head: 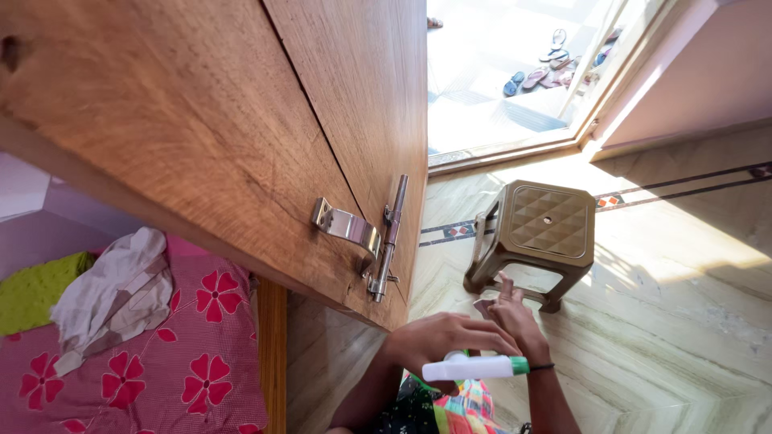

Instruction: The person cleans a wooden door and a window frame using a spray bottle and a cloth. They spray the surfaces and wipe them down, moving from the door handle to the window frame.

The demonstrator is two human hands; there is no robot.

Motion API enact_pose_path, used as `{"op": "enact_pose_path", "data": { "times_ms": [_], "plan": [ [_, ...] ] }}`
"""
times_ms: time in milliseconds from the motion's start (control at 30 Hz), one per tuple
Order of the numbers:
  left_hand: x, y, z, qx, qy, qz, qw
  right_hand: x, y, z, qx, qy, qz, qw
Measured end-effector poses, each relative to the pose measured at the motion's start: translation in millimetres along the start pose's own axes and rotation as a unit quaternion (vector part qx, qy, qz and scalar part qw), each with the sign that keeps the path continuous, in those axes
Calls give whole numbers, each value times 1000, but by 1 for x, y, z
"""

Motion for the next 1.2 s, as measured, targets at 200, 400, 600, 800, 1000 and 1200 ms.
{"op": "enact_pose_path", "data": {
  "times_ms": [200,400,600,800,1000,1200],
  "plan": [
    [9,-12,45,-191,-116,18,975,-16,-82,5,-34,-34,29,998],
    [-32,-13,75,-409,157,57,897,56,-102,41,-23,-133,224,965],
    [-46,-20,58,-513,231,167,810,122,-136,26,174,-170,424,872],
    [19,-28,47,-559,240,71,790,143,-170,-16,327,-42,452,829],
    [136,-42,12,-603,222,-23,766,122,-192,6,426,9,444,788],
    [192,-32,-86,-818,208,174,508,124,-195,37,416,163,452,772]
  ]
}}
Point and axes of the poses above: each hand's wrist, its own y-axis away from the middle knuckle, its own z-axis out of the back of the hand, x = y × z, the point moved 4 cm from there along -y, towards the middle knuckle, and after that the axes turned 5 degrees about -z, right-handed, at the moved point
